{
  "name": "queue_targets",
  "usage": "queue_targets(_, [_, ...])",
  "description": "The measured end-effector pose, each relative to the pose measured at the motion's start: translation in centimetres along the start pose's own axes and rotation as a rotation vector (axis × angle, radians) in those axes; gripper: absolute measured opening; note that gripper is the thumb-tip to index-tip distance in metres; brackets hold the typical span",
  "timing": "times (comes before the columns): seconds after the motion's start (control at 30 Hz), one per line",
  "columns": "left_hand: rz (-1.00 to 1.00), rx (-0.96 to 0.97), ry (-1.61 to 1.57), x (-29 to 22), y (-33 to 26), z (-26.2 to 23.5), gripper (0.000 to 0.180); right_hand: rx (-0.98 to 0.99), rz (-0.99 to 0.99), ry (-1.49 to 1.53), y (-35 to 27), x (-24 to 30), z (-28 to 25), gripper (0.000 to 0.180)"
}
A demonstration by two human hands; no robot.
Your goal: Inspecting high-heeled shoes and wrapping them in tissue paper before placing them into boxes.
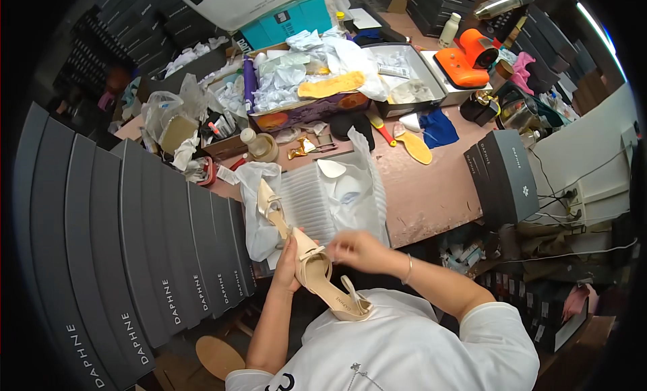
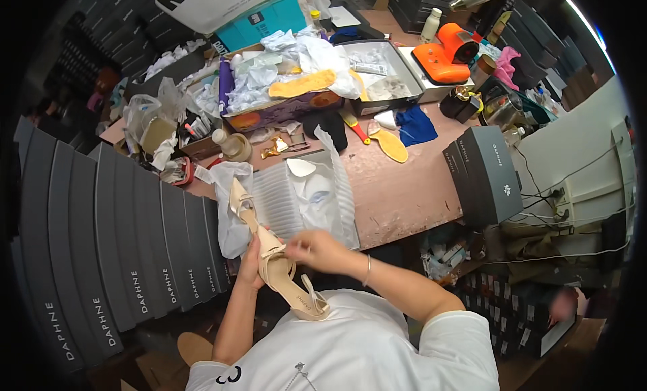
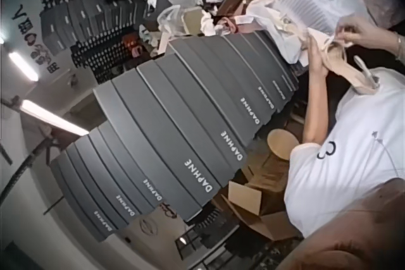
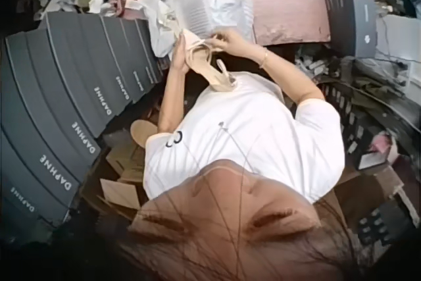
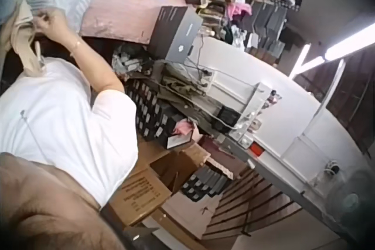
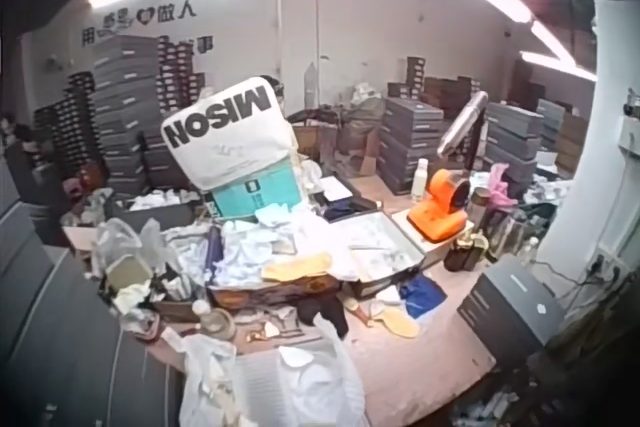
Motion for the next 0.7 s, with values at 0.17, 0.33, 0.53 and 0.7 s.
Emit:
queue_targets(0.17, [0.05,0.102,-0.359,4.4,-3.3,7.4,0.074,-0.436,-0.08,-1.016,10.4,-2.3,-10.2,0.015])
queue_targets(0.33, [0.107,-0.068,-0.384,6.1,-2.9,5.0,0.067,-0.401,-0.216,-0.803,10.6,-1.0,-11.2,0.008])
queue_targets(0.53, [0.157,-0.126,-0.376,1.6,-0.6,4.3,0.071,0.086,-0.553,-0.784,-0.1,4.9,-0.5,0.017])
queue_targets(0.7, [0.063,-0.293,-0.181,6.0,-1.2,1.9,0.046,0.136,-0.264,-0.762,4.0,-0.7,-0.1,0.02])
Point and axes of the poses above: each hand's wrist, its own y-axis towards the middle knuckle, its own z-axis out of the palm, x = y × z, the point moved 10 cm from there along y, towards the middle knuckle, and after that the axes turned 11 degrees about x, right-handed, at the moved point
